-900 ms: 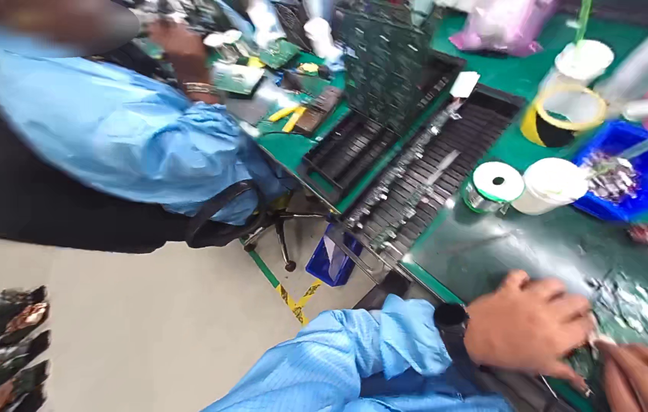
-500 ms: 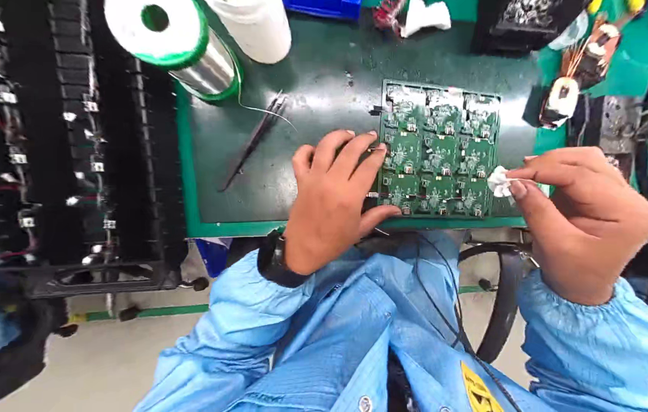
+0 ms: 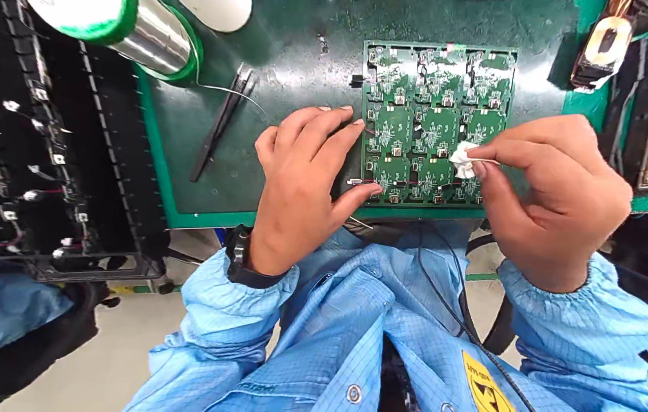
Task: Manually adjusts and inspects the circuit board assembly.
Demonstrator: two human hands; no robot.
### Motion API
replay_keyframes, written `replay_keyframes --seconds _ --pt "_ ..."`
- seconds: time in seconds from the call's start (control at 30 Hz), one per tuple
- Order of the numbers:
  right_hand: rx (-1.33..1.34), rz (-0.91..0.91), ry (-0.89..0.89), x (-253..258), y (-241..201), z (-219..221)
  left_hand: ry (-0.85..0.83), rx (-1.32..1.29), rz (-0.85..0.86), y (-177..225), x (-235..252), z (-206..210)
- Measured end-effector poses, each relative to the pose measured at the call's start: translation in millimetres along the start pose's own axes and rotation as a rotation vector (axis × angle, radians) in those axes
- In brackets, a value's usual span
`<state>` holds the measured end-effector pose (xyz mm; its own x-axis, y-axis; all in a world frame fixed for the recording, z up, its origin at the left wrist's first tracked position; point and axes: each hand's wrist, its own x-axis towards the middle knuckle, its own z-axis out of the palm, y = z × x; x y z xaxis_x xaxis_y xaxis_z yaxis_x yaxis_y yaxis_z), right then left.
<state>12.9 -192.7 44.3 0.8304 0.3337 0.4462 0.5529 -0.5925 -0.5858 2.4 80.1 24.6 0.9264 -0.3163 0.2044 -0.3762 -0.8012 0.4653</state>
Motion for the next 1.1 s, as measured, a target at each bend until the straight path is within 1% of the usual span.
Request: replay_keyframes --seconds 0.2,0.33,0.43,0.57,0.77,0.83,0.93,1.03,1.1 --pt "-0.124 -0.209 -0.057 25 -20 40 -0.011 0.071 0.015 2 -1 8" --pt "-0.299 -0.312 -0.212 42 -18 63 -0.004 0.088 0.018 1 -2 10" --pt "-0.382 -0.353 -0.282 46 -18 62 0.008 0.083 0.015 0 -1 11" --pt "-0.359 -0.439 -0.331 46 -13 53 0.021 0.084 0.023 -1 -2 12" --pt "-0.345 -0.467 -0.252 43 -9 64 0.028 0.089 0.019 -1 -3 12" --pt "-0.358 -0.470 -0.257 42 -9 62 0.030 0.094 0.027 -1 -3 12" --pt "-0.347 -0.468 -0.274 41 -13 49 0.031 0.095 0.029 -2 -3 13" --pt "-0.235 -0.427 -0.147 33 -26 27 0.028 0.096 0.026 -2 -2 13" --pt "-0.215 -0.336 -0.105 28 -27 9 0.027 0.083 0.015 -2 -4 12"
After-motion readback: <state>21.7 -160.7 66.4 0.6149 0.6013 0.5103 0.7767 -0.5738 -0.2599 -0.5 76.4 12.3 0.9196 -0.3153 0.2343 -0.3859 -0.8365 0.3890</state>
